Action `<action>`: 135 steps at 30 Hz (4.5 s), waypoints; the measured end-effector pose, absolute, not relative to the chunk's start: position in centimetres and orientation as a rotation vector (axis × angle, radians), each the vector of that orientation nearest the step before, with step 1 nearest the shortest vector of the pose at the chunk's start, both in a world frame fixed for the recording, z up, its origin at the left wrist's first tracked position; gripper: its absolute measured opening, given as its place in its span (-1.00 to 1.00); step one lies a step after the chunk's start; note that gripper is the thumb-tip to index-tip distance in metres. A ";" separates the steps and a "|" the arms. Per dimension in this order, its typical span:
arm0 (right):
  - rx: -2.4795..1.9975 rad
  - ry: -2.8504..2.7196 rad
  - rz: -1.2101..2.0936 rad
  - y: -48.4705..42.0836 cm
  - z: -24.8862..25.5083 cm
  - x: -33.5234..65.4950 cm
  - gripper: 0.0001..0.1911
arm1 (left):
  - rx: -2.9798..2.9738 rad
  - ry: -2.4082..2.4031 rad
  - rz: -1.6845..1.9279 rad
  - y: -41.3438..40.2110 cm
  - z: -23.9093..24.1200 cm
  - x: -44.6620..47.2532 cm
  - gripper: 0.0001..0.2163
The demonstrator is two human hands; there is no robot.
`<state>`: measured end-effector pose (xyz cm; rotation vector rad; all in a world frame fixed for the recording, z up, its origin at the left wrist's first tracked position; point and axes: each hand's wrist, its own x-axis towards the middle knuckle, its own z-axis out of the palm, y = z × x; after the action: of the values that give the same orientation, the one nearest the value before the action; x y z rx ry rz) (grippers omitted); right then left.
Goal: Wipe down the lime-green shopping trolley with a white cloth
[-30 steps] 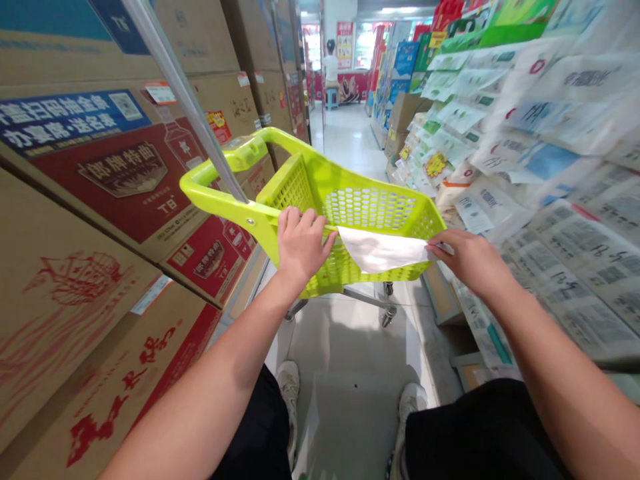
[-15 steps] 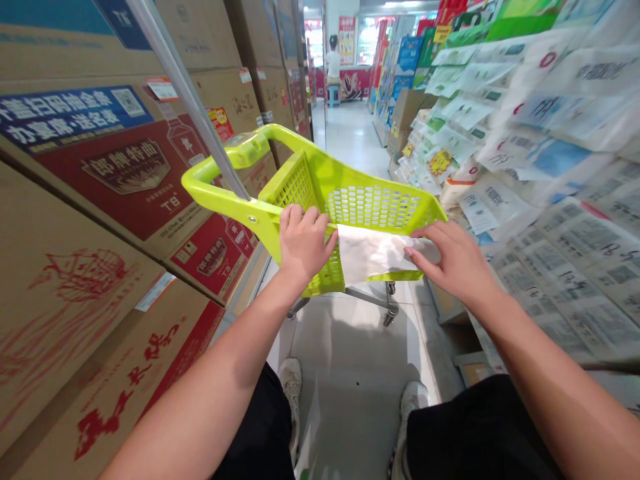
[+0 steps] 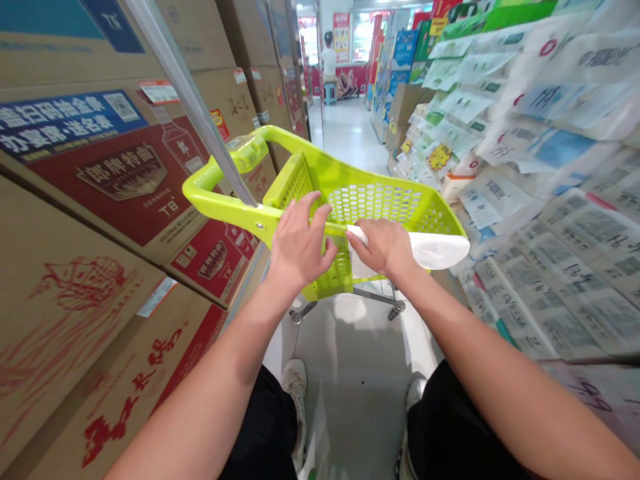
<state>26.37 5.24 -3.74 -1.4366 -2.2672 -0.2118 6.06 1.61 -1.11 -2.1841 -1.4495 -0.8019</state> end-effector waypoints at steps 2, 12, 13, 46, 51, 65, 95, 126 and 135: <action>-1.488 -2.300 -0.186 5.4 -3.6 26.9 -0.35 | -2.116 -1.470 -0.839 1.4 -1.0 5.2 -0.62; -1.680 -2.203 -0.352 6.7 -5.1 36.2 -0.38 | -2.073 -1.536 -0.743 2.4 -0.6 4.6 -0.77; -1.669 -2.170 -0.378 6.8 -5.3 37.2 -0.41 | -2.051 -1.537 -0.740 2.5 -0.7 4.8 -0.77; -1.885 -2.124 -0.396 6.8 -5.3 36.4 -0.28 | -2.014 -1.569 -0.921 2.0 -1.1 6.5 -0.79; -1.816 -2.113 -0.372 5.8 -4.5 32.6 -0.36 | -2.002 -1.591 -0.964 1.4 -1.0 8.3 -0.82; -1.768 -2.162 -0.266 4.4 -3.4 31.6 -0.30 | -2.039 -1.459 -0.877 1.3 -1.4 9.1 -0.85; -1.661 -2.120 -0.290 3.4 -4.1 27.5 -0.39 | -2.015 -1.489 -0.921 2.3 -1.6 5.6 -0.89; -1.804 -2.080 -0.463 5.4 -5.7 34.1 -0.43 | -1.999 -1.549 -0.959 3.6 -1.6 4.7 -0.92; -1.815 -2.046 -0.346 4.3 -4.8 33.0 -0.49 | -1.919 -1.509 -0.988 3.3 -1.7 6.4 -0.93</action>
<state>33.00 4.27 -4.75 -1.8152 -2.0459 -0.3463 6.42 3.34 -1.69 -1.9193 -1.5094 -0.9884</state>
